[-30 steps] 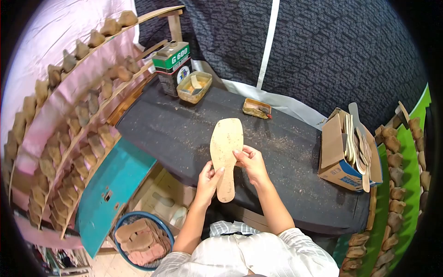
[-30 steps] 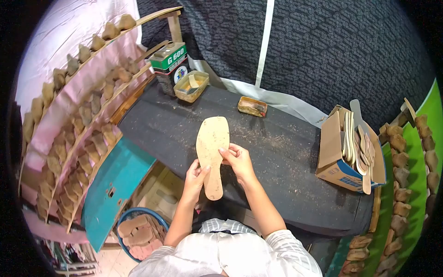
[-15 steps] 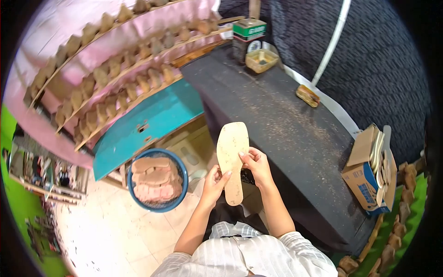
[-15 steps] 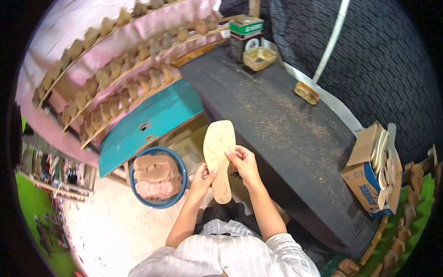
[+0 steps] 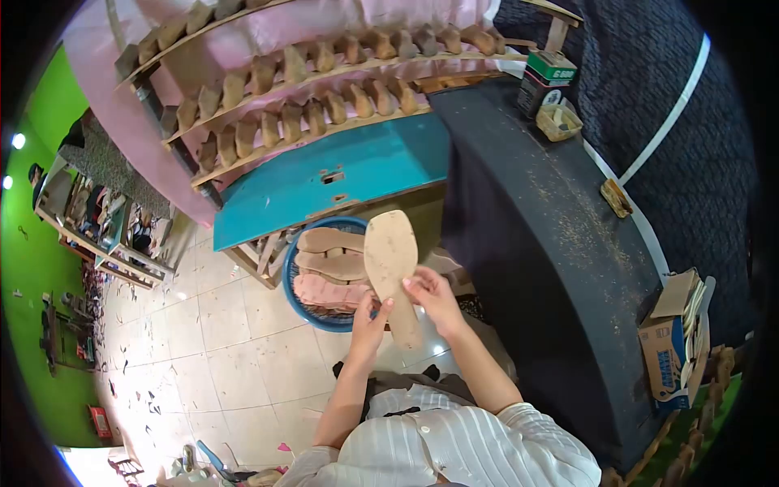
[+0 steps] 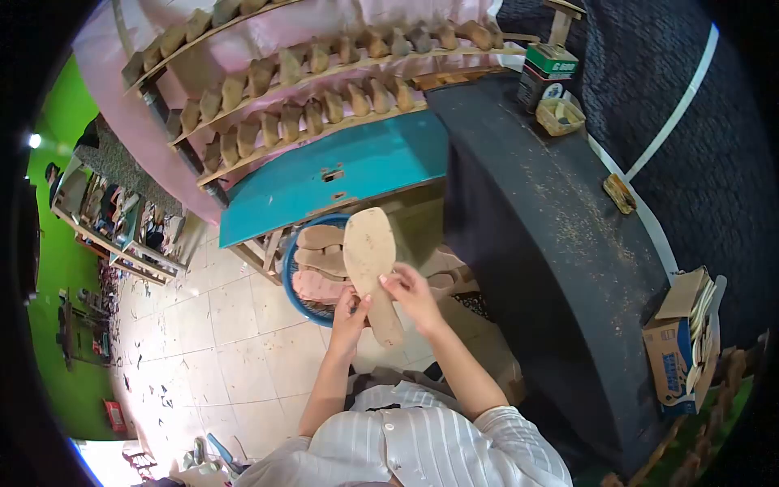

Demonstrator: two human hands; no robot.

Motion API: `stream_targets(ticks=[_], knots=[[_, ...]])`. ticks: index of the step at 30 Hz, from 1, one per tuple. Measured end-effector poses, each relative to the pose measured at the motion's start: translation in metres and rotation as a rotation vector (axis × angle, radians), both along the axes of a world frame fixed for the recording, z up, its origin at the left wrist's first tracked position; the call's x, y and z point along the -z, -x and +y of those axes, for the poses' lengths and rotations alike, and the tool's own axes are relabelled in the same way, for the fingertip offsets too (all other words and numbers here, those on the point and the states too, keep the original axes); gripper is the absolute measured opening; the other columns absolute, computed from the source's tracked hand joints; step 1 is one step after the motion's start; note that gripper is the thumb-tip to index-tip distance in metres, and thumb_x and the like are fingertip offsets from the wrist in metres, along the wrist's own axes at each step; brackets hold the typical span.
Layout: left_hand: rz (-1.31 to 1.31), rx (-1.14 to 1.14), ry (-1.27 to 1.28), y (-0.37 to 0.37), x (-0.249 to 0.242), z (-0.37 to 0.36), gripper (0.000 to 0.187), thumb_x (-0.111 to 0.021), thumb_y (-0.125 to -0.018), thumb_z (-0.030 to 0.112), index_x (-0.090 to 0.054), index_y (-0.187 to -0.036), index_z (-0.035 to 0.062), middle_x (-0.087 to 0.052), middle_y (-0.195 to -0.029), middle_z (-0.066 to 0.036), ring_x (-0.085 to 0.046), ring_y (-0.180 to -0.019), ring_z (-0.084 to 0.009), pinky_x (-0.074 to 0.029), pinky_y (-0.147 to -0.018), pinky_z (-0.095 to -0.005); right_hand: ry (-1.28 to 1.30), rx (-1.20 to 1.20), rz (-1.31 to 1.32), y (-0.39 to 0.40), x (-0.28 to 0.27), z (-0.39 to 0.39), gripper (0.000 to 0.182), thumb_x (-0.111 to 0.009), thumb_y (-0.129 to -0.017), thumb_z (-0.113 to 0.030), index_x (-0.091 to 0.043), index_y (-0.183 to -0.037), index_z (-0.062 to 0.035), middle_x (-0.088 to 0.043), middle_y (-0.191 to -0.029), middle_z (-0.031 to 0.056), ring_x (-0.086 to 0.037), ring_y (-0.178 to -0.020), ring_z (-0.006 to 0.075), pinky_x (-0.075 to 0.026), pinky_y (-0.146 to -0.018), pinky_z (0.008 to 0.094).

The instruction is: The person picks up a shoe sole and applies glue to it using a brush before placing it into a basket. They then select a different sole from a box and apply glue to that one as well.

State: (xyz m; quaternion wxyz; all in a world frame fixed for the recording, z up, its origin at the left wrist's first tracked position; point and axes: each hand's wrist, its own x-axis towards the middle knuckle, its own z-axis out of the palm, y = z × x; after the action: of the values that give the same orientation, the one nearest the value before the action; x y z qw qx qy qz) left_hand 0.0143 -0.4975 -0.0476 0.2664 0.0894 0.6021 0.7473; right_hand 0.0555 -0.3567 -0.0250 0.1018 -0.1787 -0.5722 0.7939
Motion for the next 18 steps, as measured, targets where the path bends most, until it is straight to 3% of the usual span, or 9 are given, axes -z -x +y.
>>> stream_targets(ticks=[3,7,13,18], knots=[[0.086,-0.114,0.048,0.032,0.015,-0.054,0.031,-0.058,-0.089,0.026,-0.051,-0.112,0.0059,-0.054,-0.087,-0.002,-0.053,-0.078,-0.0093,-0.047,-0.061,-0.0246,-0.030,-0.134,-0.021,0.022,0.024,-0.054,0.029,-0.063,-0.086,-0.017,-0.056,-0.110,-0.0026,-0.062,-0.092,0.0007,-0.056,-0.083,0.0079,-0.044,-0.075,0.0234],[-0.038,-0.176,0.106,0.076,0.011,-0.125,0.034,-0.056,-0.090,0.026,-0.049,-0.119,0.0077,-0.054,-0.088,-0.003,-0.055,-0.080,-0.0105,-0.048,-0.063,-0.0254,-0.028,-0.265,-0.064,0.058,0.047,-0.127,0.028,-0.064,-0.085,-0.015,-0.057,-0.109,-0.0025,-0.062,-0.097,0.0022,-0.057,-0.088,0.0086,-0.045,-0.080,0.0240],[-0.048,-0.085,0.199,0.128,0.041,-0.188,0.050,-0.057,-0.089,0.025,-0.037,-0.132,0.0078,-0.059,-0.097,-0.008,-0.058,-0.086,-0.0144,-0.049,-0.067,-0.0287,-0.020,-0.167,-0.094,0.103,0.085,-0.194,0.030,-0.064,-0.085,-0.015,-0.057,-0.111,-0.0008,-0.063,-0.093,0.0023,-0.057,-0.085,0.0088,-0.045,-0.074,0.0230],[-0.154,-0.081,0.195,0.161,0.078,-0.196,0.055,-0.063,-0.085,0.018,-0.038,-0.133,0.0102,-0.058,-0.093,-0.008,-0.057,-0.080,-0.0144,-0.048,-0.064,-0.0270,-0.083,-0.073,-0.154,0.126,0.121,-0.205,0.031,-0.066,-0.083,-0.013,-0.058,-0.111,-0.0002,-0.063,-0.089,0.0023,-0.058,-0.081,0.0092,-0.045,-0.069,0.0222]])
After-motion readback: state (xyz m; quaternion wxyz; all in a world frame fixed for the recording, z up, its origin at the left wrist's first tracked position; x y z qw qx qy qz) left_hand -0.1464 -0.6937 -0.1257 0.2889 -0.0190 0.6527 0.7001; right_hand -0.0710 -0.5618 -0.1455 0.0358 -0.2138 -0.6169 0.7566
